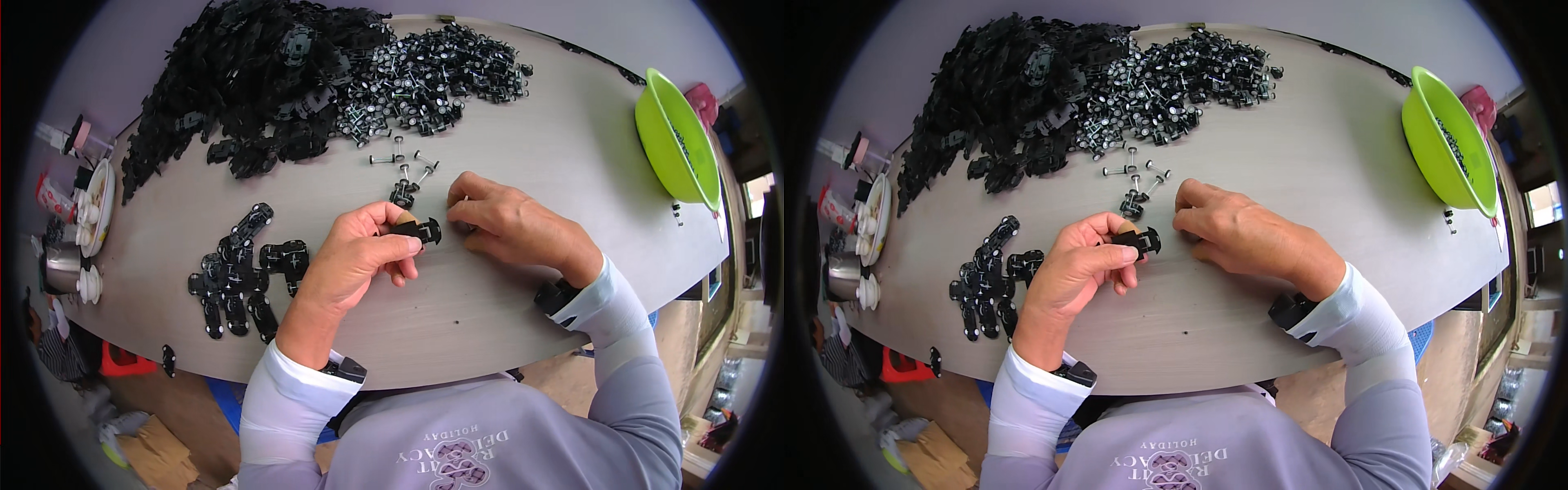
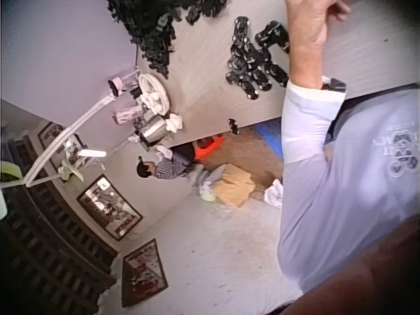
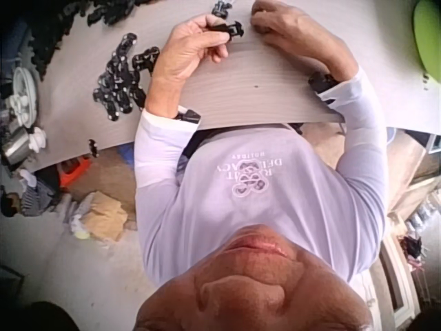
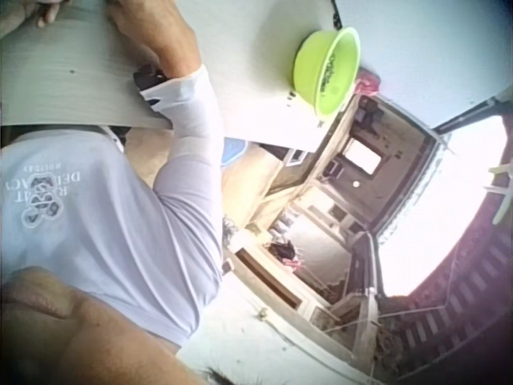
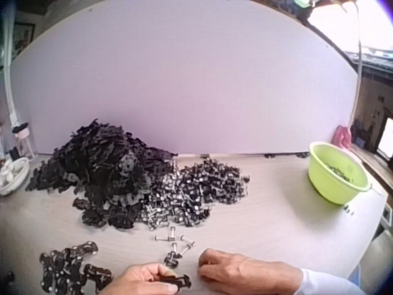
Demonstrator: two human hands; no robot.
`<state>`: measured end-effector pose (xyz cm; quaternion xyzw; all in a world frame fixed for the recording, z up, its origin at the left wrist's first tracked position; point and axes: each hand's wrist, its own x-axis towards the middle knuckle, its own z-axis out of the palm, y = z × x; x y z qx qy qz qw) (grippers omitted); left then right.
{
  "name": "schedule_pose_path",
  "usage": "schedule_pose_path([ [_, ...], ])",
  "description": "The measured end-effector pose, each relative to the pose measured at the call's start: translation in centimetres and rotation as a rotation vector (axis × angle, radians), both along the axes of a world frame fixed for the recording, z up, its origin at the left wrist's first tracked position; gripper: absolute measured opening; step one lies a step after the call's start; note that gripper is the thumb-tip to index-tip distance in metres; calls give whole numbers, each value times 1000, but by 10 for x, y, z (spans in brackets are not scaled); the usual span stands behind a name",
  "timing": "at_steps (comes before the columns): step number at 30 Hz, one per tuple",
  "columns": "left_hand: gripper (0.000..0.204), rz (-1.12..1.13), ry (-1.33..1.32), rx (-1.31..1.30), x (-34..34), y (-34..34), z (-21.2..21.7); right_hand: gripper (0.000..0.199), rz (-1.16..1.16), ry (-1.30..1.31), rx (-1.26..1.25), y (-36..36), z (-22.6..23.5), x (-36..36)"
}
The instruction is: Assembling small black plastic components by hand at a table.
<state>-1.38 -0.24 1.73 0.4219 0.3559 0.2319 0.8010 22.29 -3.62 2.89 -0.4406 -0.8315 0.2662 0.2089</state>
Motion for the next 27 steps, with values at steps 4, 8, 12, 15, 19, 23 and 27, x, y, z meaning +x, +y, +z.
schedule_pose_path([
  [4,14,16,-12,-13,0,-2,-3,26,-33,9,66,0,-4,-1],
  [8,14,9,-57,-13,2,-3,-8,25,-16,286,221,-8,5,-21],
  [12,12,-9,-82,-31,3,-4,-5,24,-33,250,380,-13,-6,-37],
  [15,14,-1,-137,-69,2,-5,-8,21,-22,302,318,-14,-8,-35],
  [19,14,38,-239,-163,4,-7,-8,21,-12,341,314,-12,-12,-33],
  [23,16,6,-199,-94,4,-9,-10,21,5,327,426,-16,-15,-39],
  [27,14,-26,-70,6,4,-8,-8,26,0,298,214,-12,-12,-39],
])
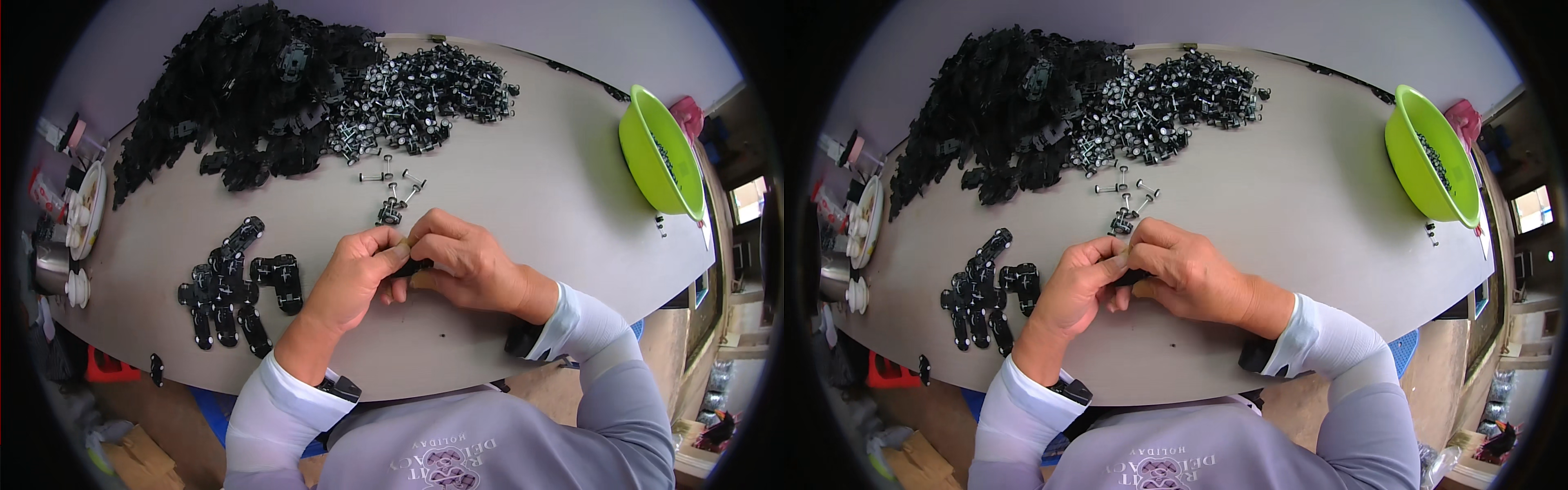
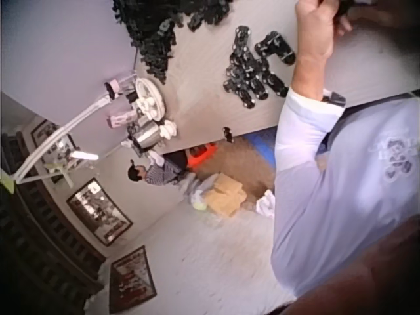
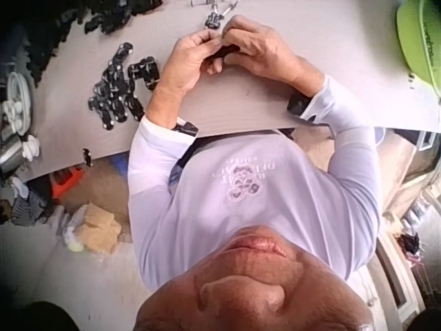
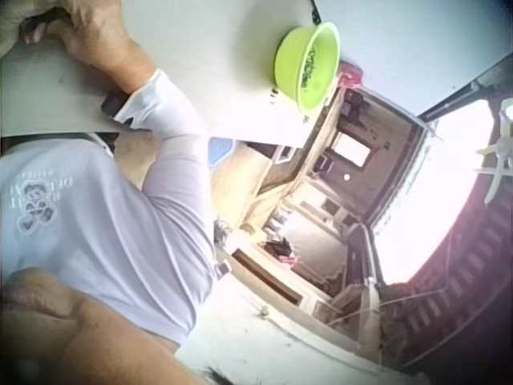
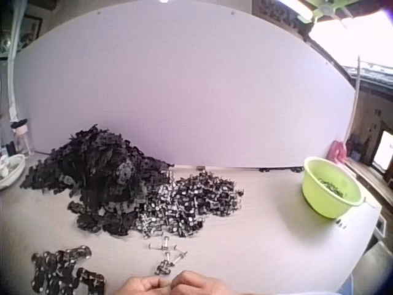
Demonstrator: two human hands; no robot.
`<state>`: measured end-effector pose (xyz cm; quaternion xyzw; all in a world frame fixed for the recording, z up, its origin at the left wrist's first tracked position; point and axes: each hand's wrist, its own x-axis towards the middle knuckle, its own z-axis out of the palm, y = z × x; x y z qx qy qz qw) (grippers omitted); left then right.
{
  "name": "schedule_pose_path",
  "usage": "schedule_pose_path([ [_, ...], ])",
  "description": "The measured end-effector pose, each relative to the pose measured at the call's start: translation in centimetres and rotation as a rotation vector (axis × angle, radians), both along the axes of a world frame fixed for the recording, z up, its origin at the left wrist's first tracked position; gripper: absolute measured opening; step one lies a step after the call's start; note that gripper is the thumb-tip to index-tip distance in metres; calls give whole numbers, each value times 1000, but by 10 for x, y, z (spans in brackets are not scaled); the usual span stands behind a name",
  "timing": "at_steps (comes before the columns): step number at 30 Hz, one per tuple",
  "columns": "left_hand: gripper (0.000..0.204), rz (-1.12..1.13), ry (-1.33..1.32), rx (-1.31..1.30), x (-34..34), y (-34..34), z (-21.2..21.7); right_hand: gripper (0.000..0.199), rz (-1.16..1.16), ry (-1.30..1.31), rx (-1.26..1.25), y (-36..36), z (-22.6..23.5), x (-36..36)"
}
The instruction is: Assembling small black plastic components by hand at a table.
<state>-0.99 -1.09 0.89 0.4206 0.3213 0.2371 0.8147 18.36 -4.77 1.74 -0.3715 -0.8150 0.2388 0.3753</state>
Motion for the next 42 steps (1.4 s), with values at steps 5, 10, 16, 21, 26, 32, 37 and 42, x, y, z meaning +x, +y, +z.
schedule_pose_path([
  [5,14,155,78,135,6,2,-2,23,-213,132,-71,49,-10,32],
  [10,15,245,63,231,10,4,-4,27,-431,-16,216,91,-24,52],
  [16,14,153,27,101,2,6,-7,27,-388,-134,78,80,-35,73],
  [21,13,156,32,89,4,4,-6,27,-595,51,26,81,-24,70],
  [26,12,121,50,99,6,3,-6,24,-408,-115,209,100,-32,71],
  [32,12,131,39,93,4,4,-7,12,-557,40,-34,84,-35,83],
  [37,13,133,59,90,4,3,-5,9,-514,175,-635,65,0,94],
  [42,14,123,65,87,4,3,-4,10,-447,-114,-526,59,4,106],
])
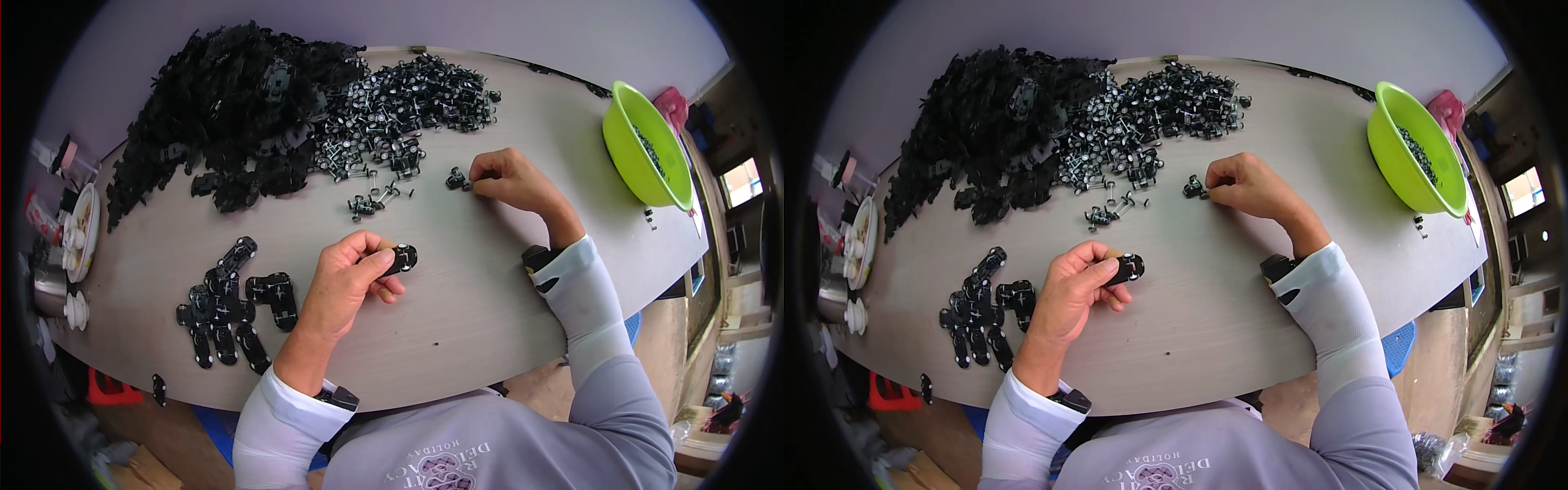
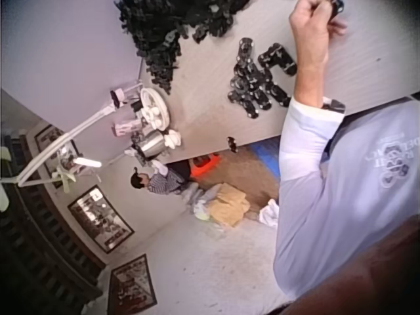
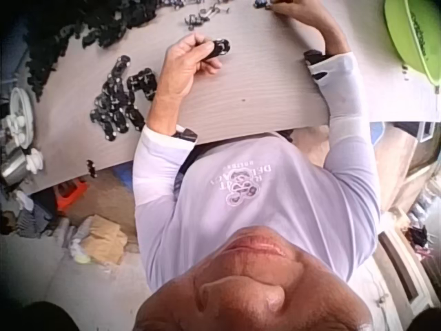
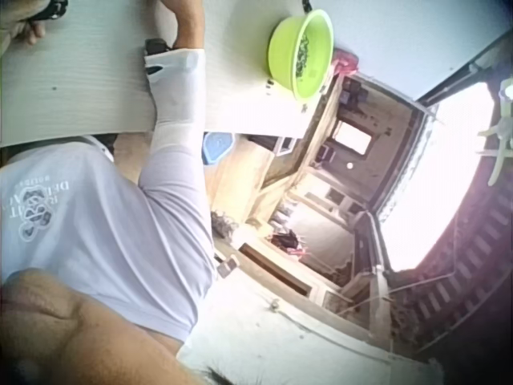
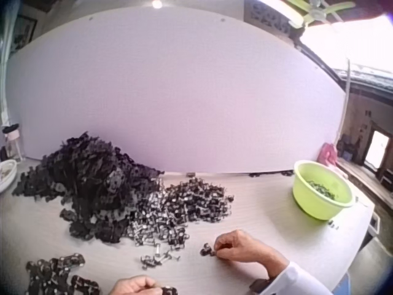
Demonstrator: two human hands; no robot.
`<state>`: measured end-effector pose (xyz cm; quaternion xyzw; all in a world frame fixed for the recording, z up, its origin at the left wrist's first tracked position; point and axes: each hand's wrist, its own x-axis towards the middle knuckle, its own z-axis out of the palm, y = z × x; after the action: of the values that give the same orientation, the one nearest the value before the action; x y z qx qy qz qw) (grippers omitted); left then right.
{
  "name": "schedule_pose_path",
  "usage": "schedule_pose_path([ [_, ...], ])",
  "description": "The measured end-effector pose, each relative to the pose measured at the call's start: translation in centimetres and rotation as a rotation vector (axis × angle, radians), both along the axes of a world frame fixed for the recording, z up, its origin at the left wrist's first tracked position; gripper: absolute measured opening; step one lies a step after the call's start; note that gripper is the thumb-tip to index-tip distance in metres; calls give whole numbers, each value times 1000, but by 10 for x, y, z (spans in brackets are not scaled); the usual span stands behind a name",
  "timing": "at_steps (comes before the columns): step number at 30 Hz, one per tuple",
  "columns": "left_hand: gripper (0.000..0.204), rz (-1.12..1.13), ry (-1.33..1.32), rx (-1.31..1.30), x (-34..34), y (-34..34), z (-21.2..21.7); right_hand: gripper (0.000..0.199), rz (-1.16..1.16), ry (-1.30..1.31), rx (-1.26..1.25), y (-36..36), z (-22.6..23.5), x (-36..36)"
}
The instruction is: Assembling small black plastic components by hand at a table.
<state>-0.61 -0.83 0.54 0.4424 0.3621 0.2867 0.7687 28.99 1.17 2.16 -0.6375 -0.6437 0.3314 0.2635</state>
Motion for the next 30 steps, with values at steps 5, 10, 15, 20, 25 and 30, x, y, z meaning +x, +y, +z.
schedule_pose_path([
  [5,19,-28,15,-5,0,1,-1,16,34,-53,279,-2,3,-16],
  [10,25,-40,-63,-132,0,4,3,20,289,-268,457,-6,-8,-33],
  [15,25,-24,-50,-116,-1,2,4,20,429,-302,411,-17,5,-33],
  [20,24,-34,-58,-113,1,1,5,9,216,4,431,-24,6,-40],
  [25,31,-22,-97,-143,-2,2,5,9,111,-414,420,-26,-9,-52],
  [30,40,-23,-142,-166,-2,5,3,12,147,-276,526,-26,-12,-51],
])
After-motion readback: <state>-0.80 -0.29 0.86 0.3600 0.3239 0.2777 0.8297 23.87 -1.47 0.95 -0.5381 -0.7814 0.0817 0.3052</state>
